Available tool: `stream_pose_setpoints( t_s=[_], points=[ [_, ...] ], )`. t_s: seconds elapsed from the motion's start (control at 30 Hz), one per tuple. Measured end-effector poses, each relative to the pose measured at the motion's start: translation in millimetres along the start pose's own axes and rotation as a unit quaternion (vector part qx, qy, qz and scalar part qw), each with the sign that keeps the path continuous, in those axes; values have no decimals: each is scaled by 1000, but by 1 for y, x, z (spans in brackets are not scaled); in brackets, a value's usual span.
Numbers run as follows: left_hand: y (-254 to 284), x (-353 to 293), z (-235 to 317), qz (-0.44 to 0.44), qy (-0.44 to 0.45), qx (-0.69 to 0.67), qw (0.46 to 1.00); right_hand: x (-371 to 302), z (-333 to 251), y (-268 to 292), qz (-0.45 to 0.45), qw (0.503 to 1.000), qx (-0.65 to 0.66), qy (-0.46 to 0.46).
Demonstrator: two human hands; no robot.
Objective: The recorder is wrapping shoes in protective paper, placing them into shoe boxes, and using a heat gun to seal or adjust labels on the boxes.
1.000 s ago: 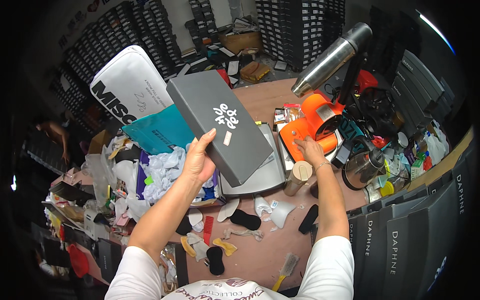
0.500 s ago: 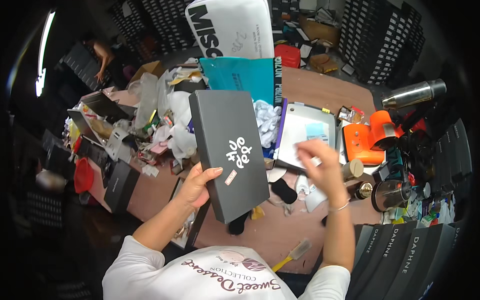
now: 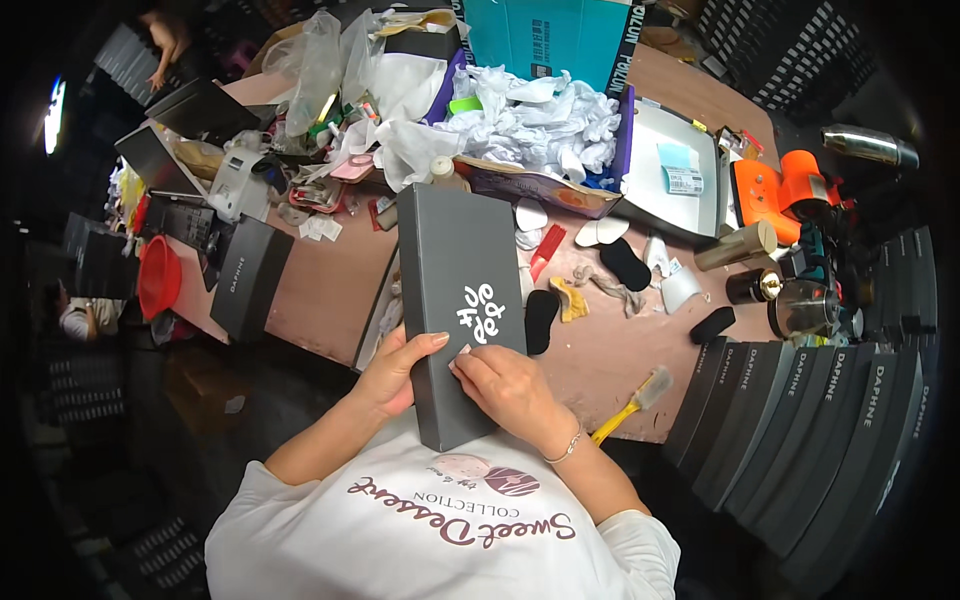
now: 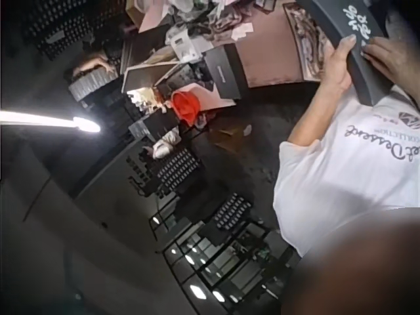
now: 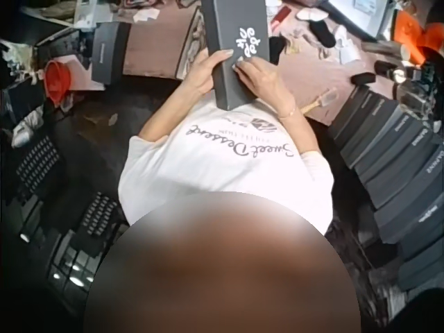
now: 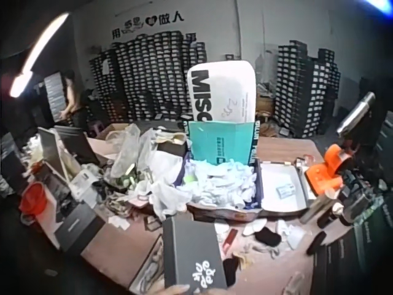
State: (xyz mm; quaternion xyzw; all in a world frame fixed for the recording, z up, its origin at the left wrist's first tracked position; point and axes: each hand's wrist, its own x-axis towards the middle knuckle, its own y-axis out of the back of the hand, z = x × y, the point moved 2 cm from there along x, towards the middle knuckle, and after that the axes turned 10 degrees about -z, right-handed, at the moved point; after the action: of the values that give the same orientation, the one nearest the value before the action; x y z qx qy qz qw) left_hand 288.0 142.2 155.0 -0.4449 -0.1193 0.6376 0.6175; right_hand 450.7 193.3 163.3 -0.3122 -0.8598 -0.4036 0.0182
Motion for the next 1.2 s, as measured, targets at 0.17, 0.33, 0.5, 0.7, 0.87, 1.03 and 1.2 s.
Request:
stream_pose_setpoints(
  t_s=[0.17, 0.33, 0.5, 0.7, 0.87, 1.03, 1.2],
  points=[
    [41, -28, 24, -18, 18, -6, 1000, 19, -34, -40, 25, 998, 32, -42],
    [97, -52, 54, -51, 19, 12, 998, 53, -76, -88, 21, 999, -21, -43],
    [136, -78, 82, -73, 67, -9, 995, 80, -102, -129, -30, 994, -89, -56],
    [158, -96, 89, -70, 74, -14, 995, 87, -122, -159, 10, 991, -114, -69],
    [148, -99, 84, -83, 38, -19, 996, 91, -130, -143, 10, 992, -100, -76],
    [135, -98, 63, -92, 31, -43, 994, 71, -123, -137, 0, 989, -112, -101],
    [118, -97, 40, -71, 20, -36, 997, 45, -123, -122, 29, 992, -74, -95]
  ],
)
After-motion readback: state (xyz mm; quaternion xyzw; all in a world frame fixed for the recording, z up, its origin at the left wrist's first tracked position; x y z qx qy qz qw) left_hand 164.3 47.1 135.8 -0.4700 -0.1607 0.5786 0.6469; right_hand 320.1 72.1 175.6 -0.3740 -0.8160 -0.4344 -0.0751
